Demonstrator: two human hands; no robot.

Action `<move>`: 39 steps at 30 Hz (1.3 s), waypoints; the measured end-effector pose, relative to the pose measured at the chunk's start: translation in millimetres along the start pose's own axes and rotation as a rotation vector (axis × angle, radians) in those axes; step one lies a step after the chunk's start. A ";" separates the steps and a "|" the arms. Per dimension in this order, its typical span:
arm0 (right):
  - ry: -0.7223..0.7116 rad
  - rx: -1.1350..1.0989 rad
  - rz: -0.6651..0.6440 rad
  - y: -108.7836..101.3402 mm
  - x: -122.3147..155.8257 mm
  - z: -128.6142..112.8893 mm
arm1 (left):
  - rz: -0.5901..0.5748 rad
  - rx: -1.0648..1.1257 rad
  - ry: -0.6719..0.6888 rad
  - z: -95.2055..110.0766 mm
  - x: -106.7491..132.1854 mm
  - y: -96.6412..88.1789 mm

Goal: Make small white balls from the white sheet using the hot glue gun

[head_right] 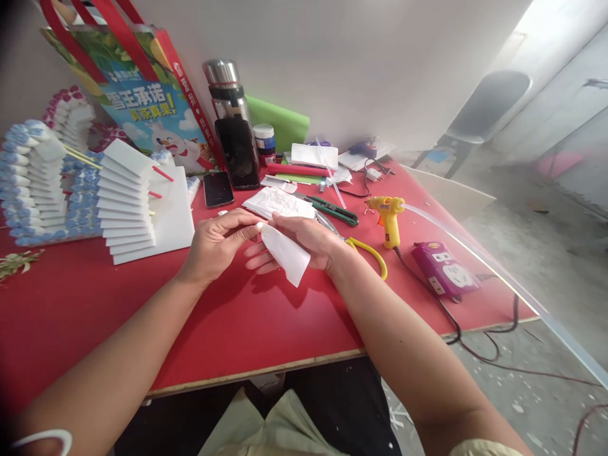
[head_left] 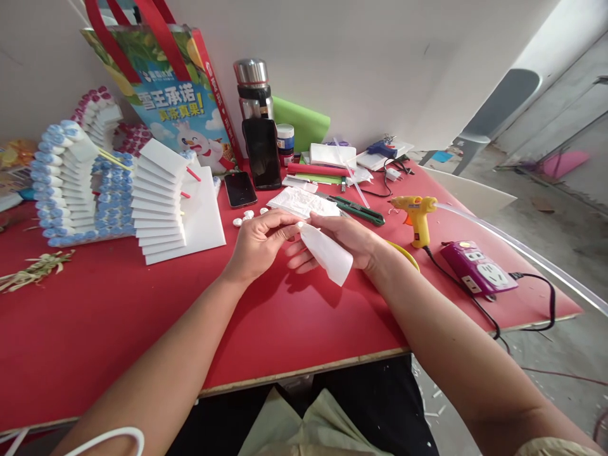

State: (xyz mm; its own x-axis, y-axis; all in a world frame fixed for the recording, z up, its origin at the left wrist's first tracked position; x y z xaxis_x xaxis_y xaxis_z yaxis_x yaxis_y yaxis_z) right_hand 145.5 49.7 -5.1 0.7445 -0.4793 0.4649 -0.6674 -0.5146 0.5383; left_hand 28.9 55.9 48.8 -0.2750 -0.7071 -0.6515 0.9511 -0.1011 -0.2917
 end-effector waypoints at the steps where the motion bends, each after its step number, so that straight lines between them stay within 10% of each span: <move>1: -0.016 0.005 -0.012 1.6 -0.2 0.0 | -0.001 0.008 0.002 -0.5 0.4 0.4; 10: -0.236 0.163 0.210 -8.3 7.6 -16.7 | 0.073 0.045 -0.109 -15.7 5.0 -4.9; 22: -0.571 0.682 0.888 -3.5 35.3 -31.1 | 0.243 0.006 -0.191 -20.1 15.7 1.6; 39: -0.636 0.618 0.707 -0.2 32.8 -32.6 | 0.172 -0.199 0.170 15.7 10.6 4.3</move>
State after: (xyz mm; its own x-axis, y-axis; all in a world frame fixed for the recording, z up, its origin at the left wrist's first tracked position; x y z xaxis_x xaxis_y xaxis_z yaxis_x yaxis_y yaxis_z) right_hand 170.7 57.3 33.0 0.1698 -0.9854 -0.0099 -0.9606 -0.1633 -0.2247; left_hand 32.3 37.1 51.6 -0.1476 -0.5732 -0.8060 0.9443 0.1605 -0.2871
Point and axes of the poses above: each hand's wrist, its own x-axis away from the middle knuckle, its own y-axis out of the palm, z = x × y, the point moved 9 cm from there along -x, towards the middle knuckle, and after that the axes turned 14 degrees about y, right-handed, at the moved point
